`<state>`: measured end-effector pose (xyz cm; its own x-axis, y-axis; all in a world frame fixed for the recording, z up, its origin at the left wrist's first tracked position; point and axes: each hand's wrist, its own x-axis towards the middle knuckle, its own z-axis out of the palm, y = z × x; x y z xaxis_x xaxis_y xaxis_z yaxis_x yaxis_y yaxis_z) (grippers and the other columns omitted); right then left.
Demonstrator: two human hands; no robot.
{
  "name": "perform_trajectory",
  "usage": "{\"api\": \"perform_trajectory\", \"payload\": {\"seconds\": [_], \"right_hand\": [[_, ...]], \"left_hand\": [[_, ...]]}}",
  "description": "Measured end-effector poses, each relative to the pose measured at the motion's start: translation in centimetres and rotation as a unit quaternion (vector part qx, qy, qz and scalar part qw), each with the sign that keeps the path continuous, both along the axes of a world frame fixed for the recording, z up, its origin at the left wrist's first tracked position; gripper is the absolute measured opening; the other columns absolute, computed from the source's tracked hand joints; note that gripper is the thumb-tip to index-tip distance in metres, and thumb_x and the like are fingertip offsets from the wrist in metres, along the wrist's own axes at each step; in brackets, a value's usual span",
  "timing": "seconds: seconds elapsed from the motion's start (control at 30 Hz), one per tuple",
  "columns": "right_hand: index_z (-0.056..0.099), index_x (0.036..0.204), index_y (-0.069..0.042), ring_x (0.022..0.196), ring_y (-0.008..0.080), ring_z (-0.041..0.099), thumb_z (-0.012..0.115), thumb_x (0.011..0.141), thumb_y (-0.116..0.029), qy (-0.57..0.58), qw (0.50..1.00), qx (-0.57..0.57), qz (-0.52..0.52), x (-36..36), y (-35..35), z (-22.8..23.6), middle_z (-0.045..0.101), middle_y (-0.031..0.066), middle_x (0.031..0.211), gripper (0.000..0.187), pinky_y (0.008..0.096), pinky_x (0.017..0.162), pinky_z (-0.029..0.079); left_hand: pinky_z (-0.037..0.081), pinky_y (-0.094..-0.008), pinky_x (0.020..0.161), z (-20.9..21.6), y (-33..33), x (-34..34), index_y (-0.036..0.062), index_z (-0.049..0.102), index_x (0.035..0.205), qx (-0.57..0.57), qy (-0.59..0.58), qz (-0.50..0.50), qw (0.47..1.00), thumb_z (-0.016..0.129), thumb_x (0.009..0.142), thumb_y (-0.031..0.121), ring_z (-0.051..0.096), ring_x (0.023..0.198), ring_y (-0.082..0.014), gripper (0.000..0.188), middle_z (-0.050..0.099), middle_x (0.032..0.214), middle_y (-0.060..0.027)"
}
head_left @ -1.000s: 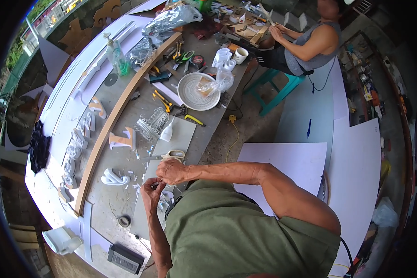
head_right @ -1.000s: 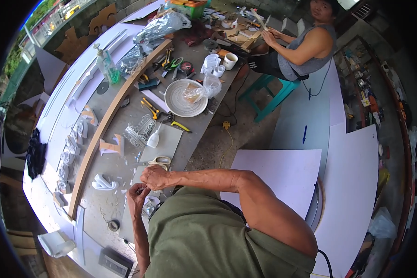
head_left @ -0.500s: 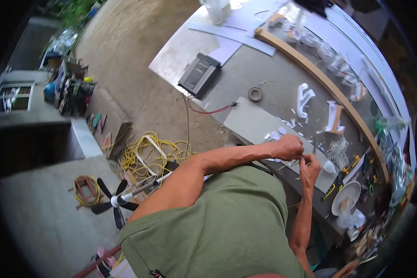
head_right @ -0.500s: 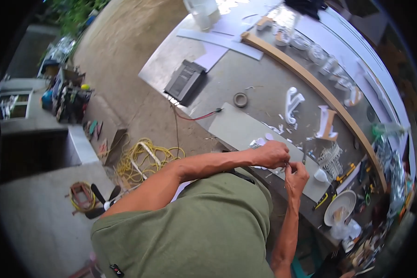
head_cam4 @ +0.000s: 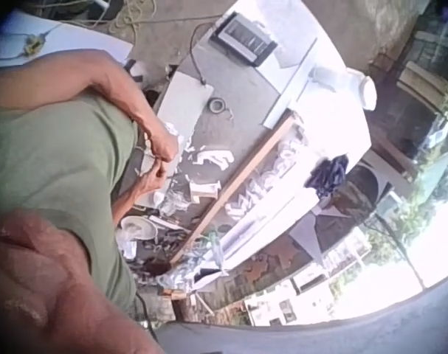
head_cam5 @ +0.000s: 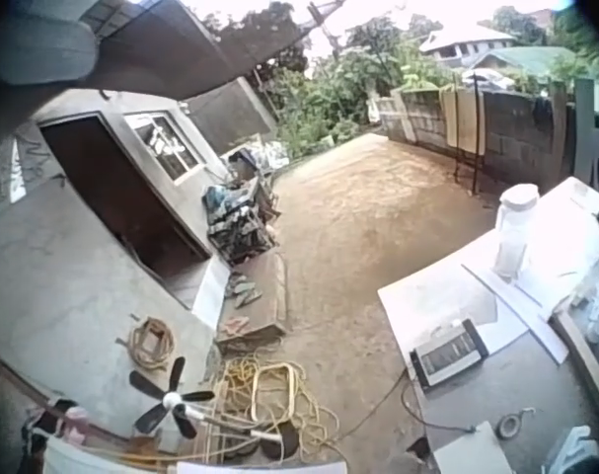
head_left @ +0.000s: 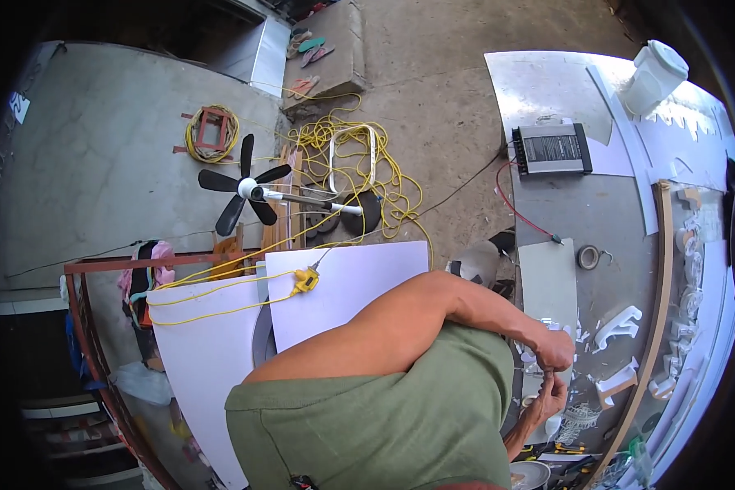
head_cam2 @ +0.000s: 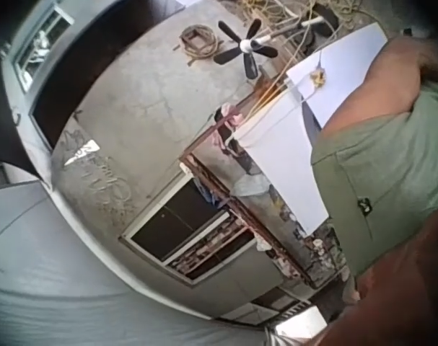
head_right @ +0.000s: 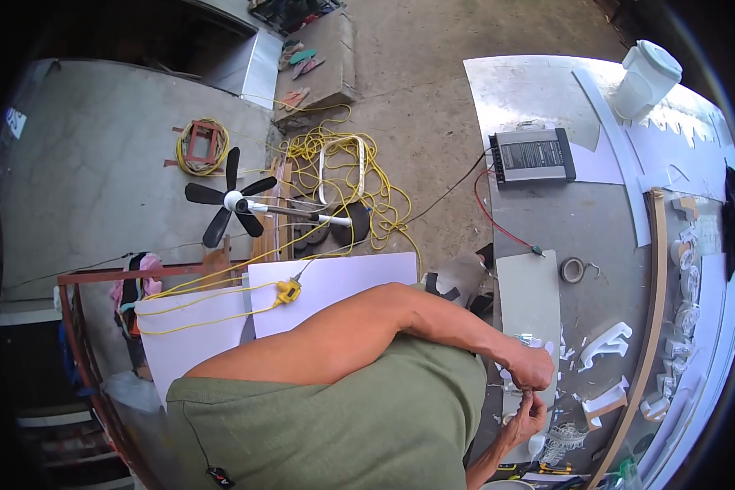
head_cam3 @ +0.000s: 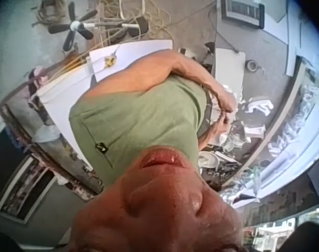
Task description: Assembling sign components including wiring LED modules and preparing letters.
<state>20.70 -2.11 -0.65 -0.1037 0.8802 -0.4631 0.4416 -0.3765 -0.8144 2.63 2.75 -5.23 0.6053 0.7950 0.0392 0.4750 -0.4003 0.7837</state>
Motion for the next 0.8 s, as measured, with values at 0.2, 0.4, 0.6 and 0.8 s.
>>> {"api": "perform_trajectory", "payload": {"seconds": [0.2, 0.4, 0.6, 0.8], "right_hand": [[0.067, 0.090, 0.003, 0.073, 0.0089, 0.049, 0.074, 0.091, -0.018, 0.017, 1.000, -0.001, -0.010, 1.5, -0.5, -0.3, 0.060, 0.0005, 0.079, 0.022, 0.0243, 0.066, 0.040], [0.068, 0.096, 0.005, 0.073, 0.0081, 0.057, 0.073, 0.089, -0.010, -0.033, 0.999, -0.017, -0.001, 1.3, -0.7, 0.5, 0.065, 0.0024, 0.081, 0.017, 0.0253, 0.065, 0.047], [0.071, 0.088, 0.001, 0.064, 0.0154, 0.065, 0.074, 0.082, -0.017, -0.087, 0.996, 0.022, -0.016, 0.1, 0.1, 1.8, 0.071, 0.0099, 0.072, 0.019, 0.0313, 0.060, 0.050], [0.071, 0.087, 0.001, 0.064, 0.0172, 0.065, 0.072, 0.079, -0.015, -0.051, 0.992, 0.049, -0.108, 0.7, -0.9, 0.5, 0.071, 0.0102, 0.074, 0.018, 0.0326, 0.061, 0.051]], "left_hand": [[0.051, -0.0477, 0.056, -0.5, -0.2, 1.4, 0.0113, 0.075, 0.071, 0.013, -0.006, -0.021, 1.000, 0.078, 0.062, 0.033, 0.068, 0.066, -0.0362, 0.024, 0.067, 0.065, -0.0137], [0.049, -0.0492, 0.056, -0.2, -0.5, 0.3, 0.0083, 0.070, 0.066, 0.004, -0.073, -0.032, 0.997, 0.071, 0.062, 0.021, 0.064, 0.064, -0.0395, 0.013, 0.064, 0.065, -0.0159], [0.051, -0.0445, 0.067, 3.0, 1.8, -1.3, 0.0084, 0.073, 0.080, 0.017, -0.051, -0.113, 0.992, 0.074, 0.076, 0.020, 0.064, 0.076, -0.0325, 0.012, 0.066, 0.074, -0.0097], [0.050, -0.0407, 0.066, 4.2, 2.6, 0.5, 0.0080, 0.074, 0.083, 0.025, -0.031, -0.171, 0.985, 0.078, 0.078, 0.021, 0.063, 0.074, -0.0273, 0.014, 0.068, 0.076, -0.0078]]}}
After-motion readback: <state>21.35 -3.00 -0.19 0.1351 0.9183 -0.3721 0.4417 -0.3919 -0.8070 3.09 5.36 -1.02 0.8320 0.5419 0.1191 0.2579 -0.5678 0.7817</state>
